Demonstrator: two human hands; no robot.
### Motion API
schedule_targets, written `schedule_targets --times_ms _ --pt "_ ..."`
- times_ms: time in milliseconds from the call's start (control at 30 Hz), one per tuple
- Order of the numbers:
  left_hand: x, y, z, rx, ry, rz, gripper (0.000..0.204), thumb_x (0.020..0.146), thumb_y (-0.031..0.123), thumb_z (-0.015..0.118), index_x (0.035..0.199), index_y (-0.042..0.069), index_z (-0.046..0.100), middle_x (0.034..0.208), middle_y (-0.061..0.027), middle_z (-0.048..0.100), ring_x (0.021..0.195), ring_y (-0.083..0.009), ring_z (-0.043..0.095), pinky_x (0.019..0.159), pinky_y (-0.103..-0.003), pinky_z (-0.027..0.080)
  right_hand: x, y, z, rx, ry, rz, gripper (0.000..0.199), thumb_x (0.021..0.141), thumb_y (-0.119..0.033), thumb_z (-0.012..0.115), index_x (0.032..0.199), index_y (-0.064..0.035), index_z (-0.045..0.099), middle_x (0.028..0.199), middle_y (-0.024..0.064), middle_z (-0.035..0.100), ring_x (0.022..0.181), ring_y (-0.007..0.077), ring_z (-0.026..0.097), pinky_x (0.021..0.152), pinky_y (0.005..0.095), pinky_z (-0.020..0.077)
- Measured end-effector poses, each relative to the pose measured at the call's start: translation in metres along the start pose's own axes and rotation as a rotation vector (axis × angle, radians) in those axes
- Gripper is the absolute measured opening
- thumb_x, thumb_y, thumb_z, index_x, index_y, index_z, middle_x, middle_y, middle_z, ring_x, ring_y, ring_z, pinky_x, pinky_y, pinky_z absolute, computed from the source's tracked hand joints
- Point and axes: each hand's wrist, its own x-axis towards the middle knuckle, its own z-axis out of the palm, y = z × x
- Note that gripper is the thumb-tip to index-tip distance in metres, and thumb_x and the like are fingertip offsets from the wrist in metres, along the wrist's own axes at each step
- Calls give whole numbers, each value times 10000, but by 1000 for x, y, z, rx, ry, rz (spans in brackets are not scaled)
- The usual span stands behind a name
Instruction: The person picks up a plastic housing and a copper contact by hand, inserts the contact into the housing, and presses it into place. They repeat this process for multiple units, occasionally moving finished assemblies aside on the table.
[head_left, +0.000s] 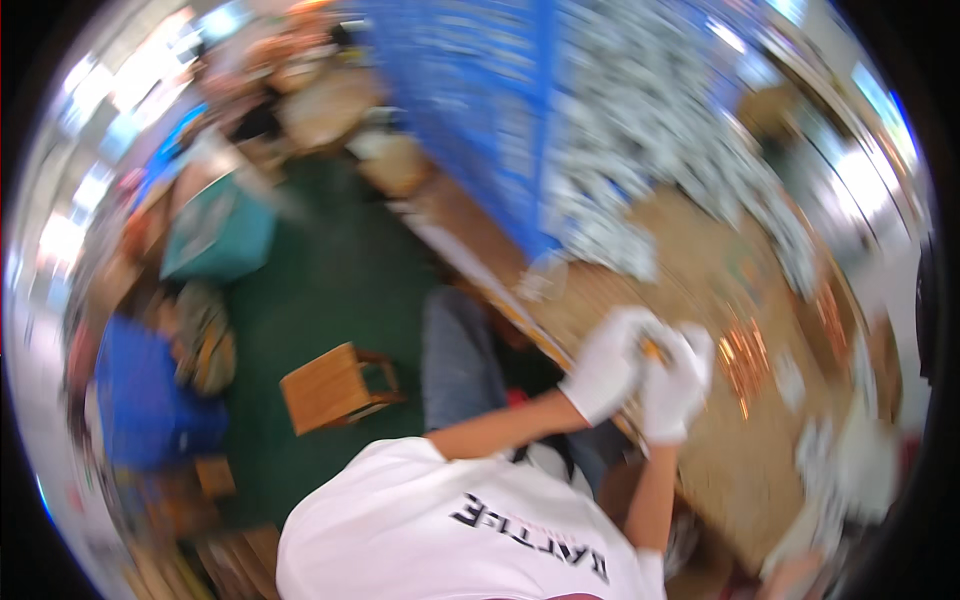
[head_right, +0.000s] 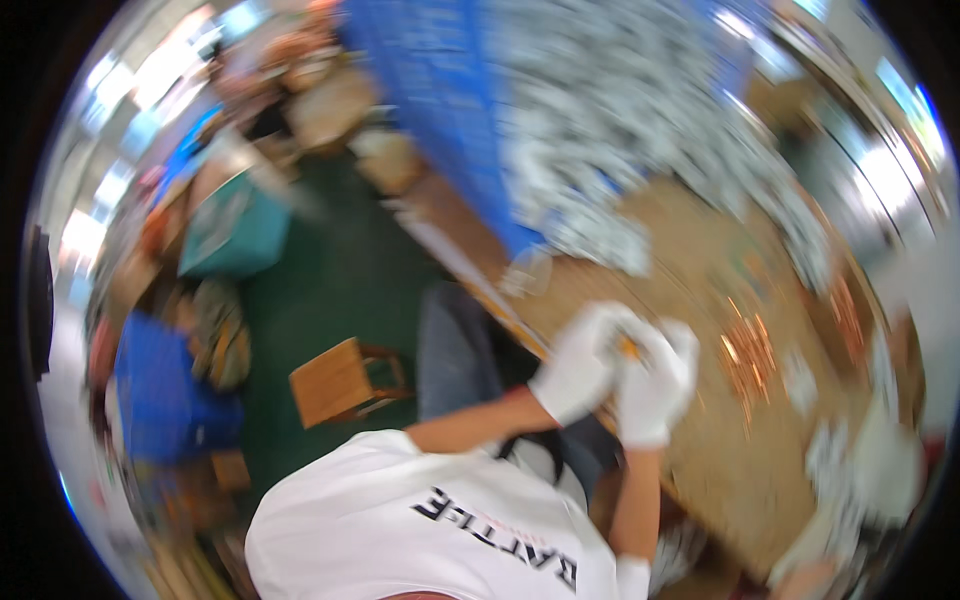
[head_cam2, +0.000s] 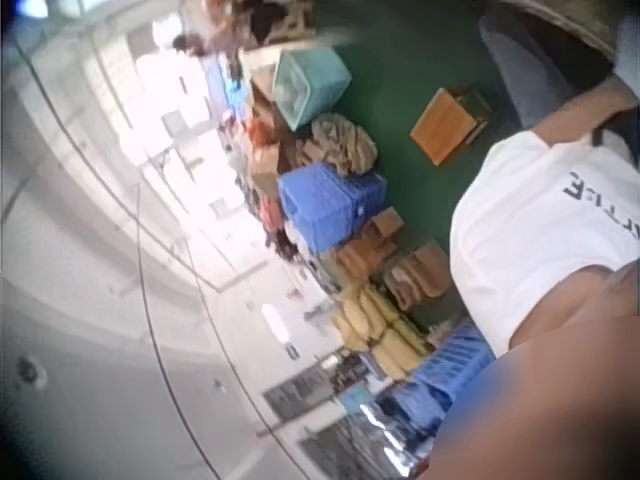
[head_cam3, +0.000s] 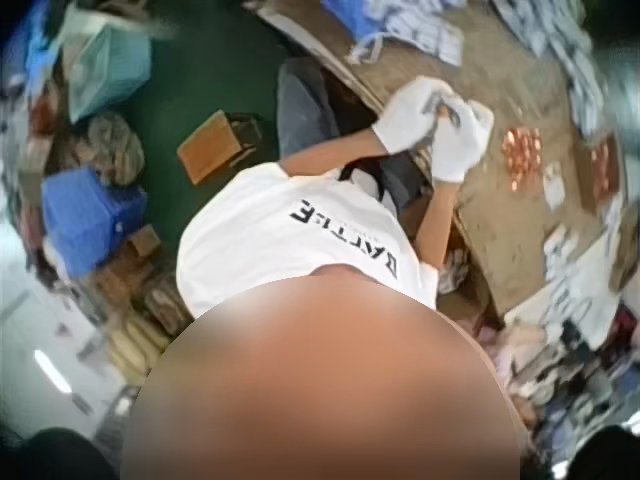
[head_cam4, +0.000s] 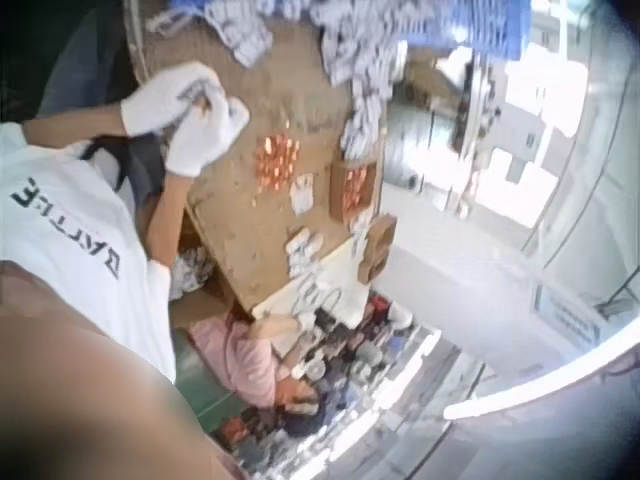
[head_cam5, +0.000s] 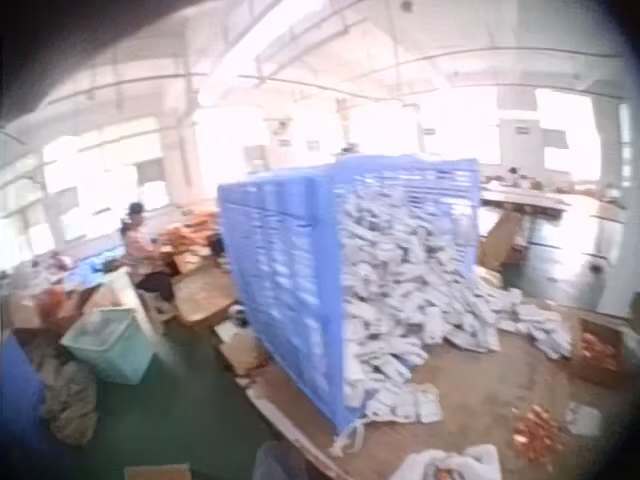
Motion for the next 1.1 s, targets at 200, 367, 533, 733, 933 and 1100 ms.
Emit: schedule_targets --times_ms 200,367,533,733,933,1100 --pt "-52 -9 -12 30 -44 -139 308 893 58 603 1190 101 530 1071 -120 594 997 -334 634 813 -369 515 -42 -6 0 110 -157 87 230 650 135 636 837 1 651 912 121 529 851 270 542 759 332 459" --pt "-93 -23 -56 108 11 -186 266 919 85 602 1176 128 553 1080 -88 601 986 -302 642 808 -370 526 -69 -29 31 369 -257 113 277 700 156 621 907 -15 552 933 78 515 889 222 535 801 311 454" --pt "-124 -43 -93 278 -55 -72 233 936 140 600 1167 141 564 970 -73 597 820 -306 663 694 -376 537 -83 -40 46 501 -723 418 312 791 120 595 1081 6 611 1028 70 595 976 157 599 855 284 490" --pt "-139 -39 -137 370 -311 -386 225 936 153 499 1144 127 583 1044 -117 644 870 -341 685 743 -428 544 -132 -34 70 308 -883 353 262 906 15 532 1143 -19 639 963 107 679 856 175 637 783 344 548" --pt "-143 -44 -153 205 -389 -439 260 868 77 607 1125 110 633 1035 -142 669 987 -355 656 810 -428 525 -122 -45 71 202 -1010 178 225 924 -166 589 1118 -66 646 929 116 673 838 223 639 771 355 531" --pt "-140 -49 -150 276 -454 -421 283 826 88 651 1108 97 634 1041 -159 679 989 -366 658 821 -448 525 -109 -49 69 89 -1150 86 204 927 -209 589 1078 -86 648 925 159 679 873 297 663 793 400 514"
